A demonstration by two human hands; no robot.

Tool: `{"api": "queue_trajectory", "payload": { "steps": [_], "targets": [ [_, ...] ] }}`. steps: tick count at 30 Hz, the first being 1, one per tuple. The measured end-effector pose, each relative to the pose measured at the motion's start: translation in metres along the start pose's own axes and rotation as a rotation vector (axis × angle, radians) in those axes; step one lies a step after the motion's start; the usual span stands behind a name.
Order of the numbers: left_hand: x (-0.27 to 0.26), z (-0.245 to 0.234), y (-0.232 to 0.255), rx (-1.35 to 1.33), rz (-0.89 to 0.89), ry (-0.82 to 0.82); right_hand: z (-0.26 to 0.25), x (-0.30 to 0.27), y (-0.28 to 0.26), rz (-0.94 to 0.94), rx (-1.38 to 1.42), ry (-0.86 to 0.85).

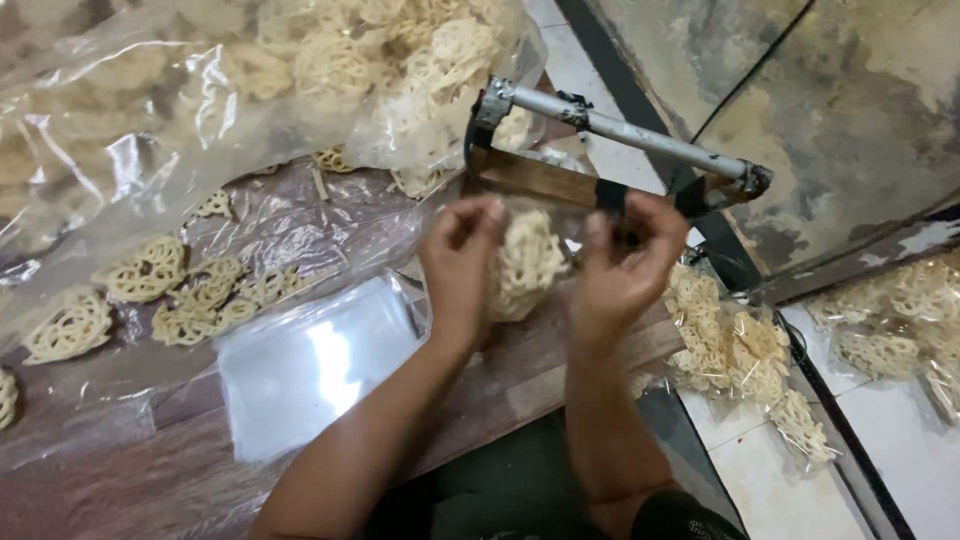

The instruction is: Packaging crackers into small plastic bags, trimming them with scissors, and sealing them.

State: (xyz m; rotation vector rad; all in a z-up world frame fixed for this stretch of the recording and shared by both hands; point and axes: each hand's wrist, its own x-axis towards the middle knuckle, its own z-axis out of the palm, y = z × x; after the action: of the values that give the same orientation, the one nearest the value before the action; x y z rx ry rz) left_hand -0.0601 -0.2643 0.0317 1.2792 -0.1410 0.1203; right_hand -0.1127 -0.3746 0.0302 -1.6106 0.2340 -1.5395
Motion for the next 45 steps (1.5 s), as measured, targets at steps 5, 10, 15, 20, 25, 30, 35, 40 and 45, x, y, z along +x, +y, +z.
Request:
{"api": "queue_trajectory", "payload": {
  "steps": [5,10,15,20,25,30,35,40,45],
  "targets": [
    [-0.014,-0.028,-0.019,-0.04,0.265,-0.028,0.01,-0.019,0.023,-0.264,-0.173,-0.246],
    [-0.01,-0.066,-0.022,-0.156,0.23,0.209,-0.006,-0.02,0.046,-0.091,-0.293,-0.247],
    [-0.041,-0.055,-0.046,-0.092,0.214,-0.004,-0.001,-0.056,0.012,-0.343,-0.325,-0.469],
    [-0.027,-0.065,-0.047,-0.175,0.251,0.09,-0.04,-0.04,0.028,-0.021,-0.239,-0.452],
    [-0.03,-0.062,-0.089,-0.004,0.197,-0.243,-0.093,-0.031,0.076,0.053,-0.185,-0.799],
    [0.006,-0.114,-0.073,0.161,0.169,-0.325,-0.268,0.053,0.153,0.476,-0.588,-0.48],
    [0.026,-0.142,-0.13,0.314,0.14,-0.486,-0.431,0.108,0.386,0.59,-0.629,-0.511],
    [0.026,-0.148,-0.127,0.437,0.166,-0.609,-0.396,0.119,0.419,0.706,-0.804,-0.378],
    [0.017,-0.152,-0.123,0.419,0.061,-0.587,-0.369,0.113,0.427,0.915,-0.546,-0.505]
  ]
}}
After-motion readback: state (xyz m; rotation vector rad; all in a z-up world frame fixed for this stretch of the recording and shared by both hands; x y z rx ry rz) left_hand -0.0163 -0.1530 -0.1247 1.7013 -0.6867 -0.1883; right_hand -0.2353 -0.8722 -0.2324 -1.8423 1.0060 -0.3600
